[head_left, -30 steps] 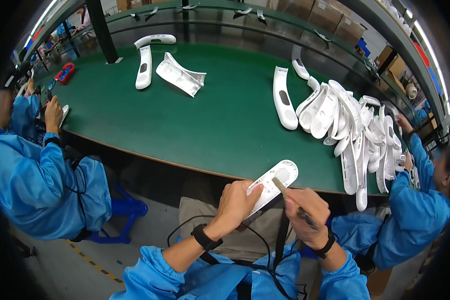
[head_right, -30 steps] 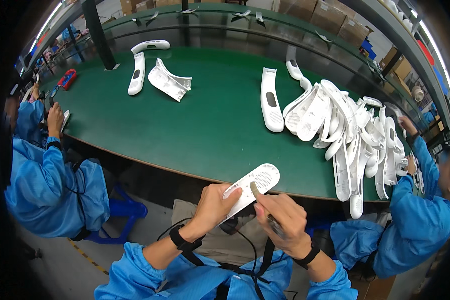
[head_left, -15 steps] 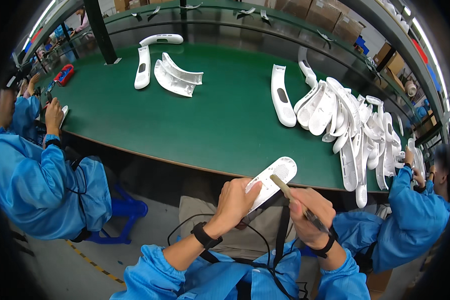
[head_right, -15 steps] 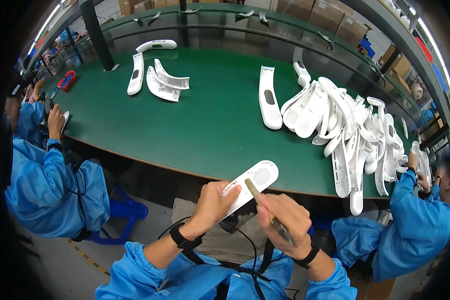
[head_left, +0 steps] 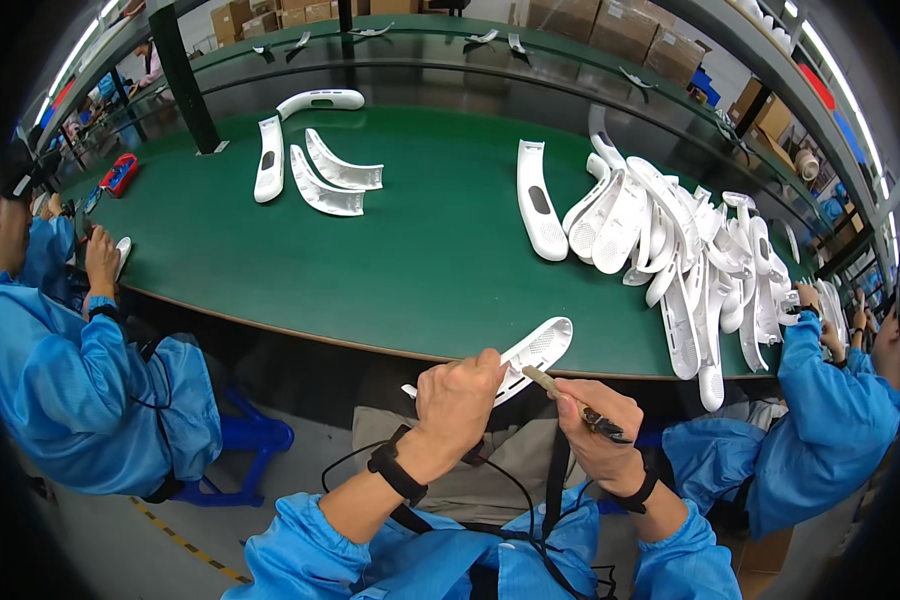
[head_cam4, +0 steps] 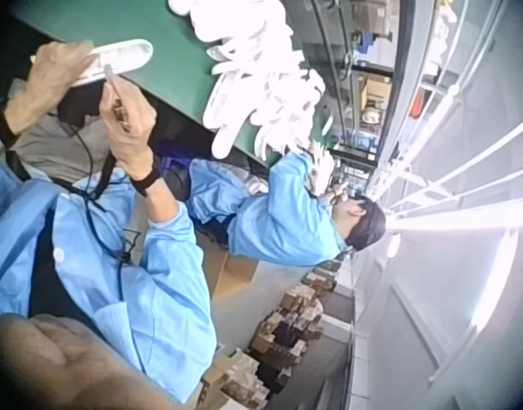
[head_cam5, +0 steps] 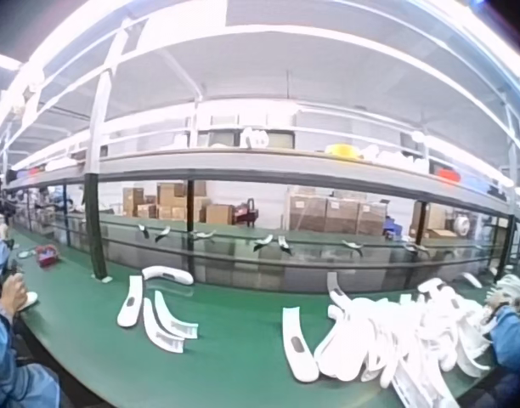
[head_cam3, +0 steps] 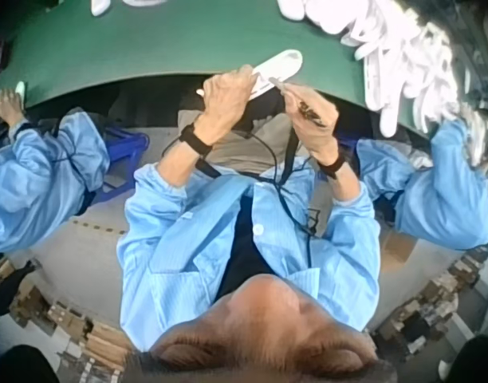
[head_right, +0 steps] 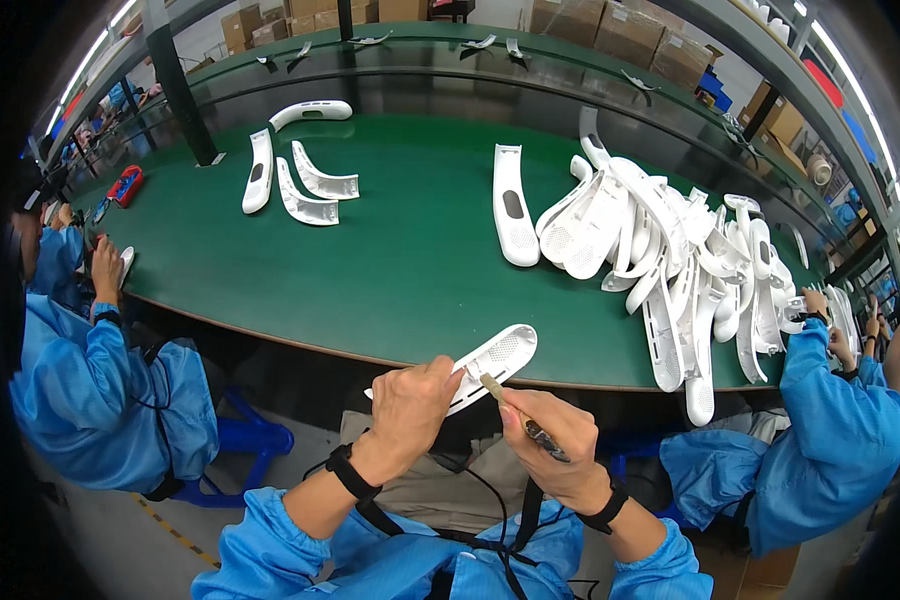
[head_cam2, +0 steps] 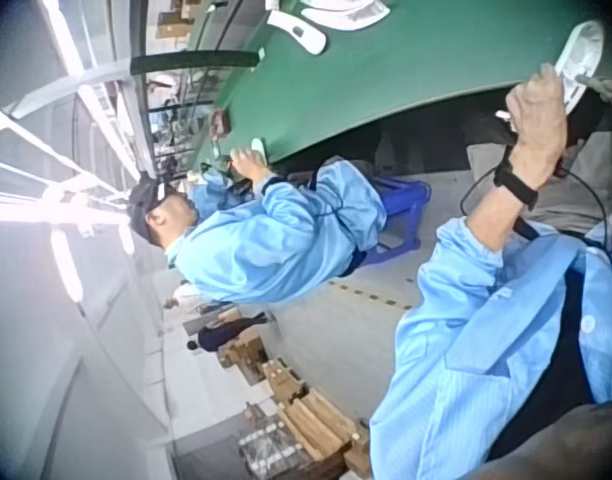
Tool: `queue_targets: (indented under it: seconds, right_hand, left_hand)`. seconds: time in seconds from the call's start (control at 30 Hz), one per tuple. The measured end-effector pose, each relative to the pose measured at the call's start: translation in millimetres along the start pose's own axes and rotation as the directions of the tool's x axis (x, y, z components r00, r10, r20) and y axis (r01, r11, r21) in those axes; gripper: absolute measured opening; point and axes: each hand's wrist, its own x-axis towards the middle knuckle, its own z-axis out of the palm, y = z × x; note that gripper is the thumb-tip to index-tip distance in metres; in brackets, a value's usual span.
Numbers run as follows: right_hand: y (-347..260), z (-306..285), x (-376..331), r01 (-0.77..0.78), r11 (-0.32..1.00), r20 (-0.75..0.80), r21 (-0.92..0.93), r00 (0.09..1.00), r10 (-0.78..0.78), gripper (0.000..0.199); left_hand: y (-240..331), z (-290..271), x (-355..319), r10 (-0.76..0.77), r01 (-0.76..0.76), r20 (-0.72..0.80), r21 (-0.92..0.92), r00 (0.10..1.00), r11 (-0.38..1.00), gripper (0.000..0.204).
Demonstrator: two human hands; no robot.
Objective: The recorder uses pliers and a scraper tool to remove burrs and excess plastic from white housing components at a factory workstation.
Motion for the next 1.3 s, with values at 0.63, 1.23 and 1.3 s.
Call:
queue_targets:
  seconds: [0.63,1.23,1.3]
  right_hand:
    - [3,10,14,0.144,0.985,0.071,-0.095,0.988,-0.138,0.013]
    - [-9,-1,14,0.156,0.987,-0.001,-0.046,0.988,-0.156,0.015]
    - [-12,-1,12,0.205,0.979,-0.114,0.001,0.973,-0.203,0.014]
  left_hand:
    - [-8,1,2,-0.009,0.010,0.054,-0.026,0.999,1.000,0.024]
    - [-10,5,-3,0.042,-0.042,0.007,-0.034,0.999,0.999,0.026]
    - [-11,0,4,0.029,-0.029,0.027,-0.010,0.999,1.000,0.026]
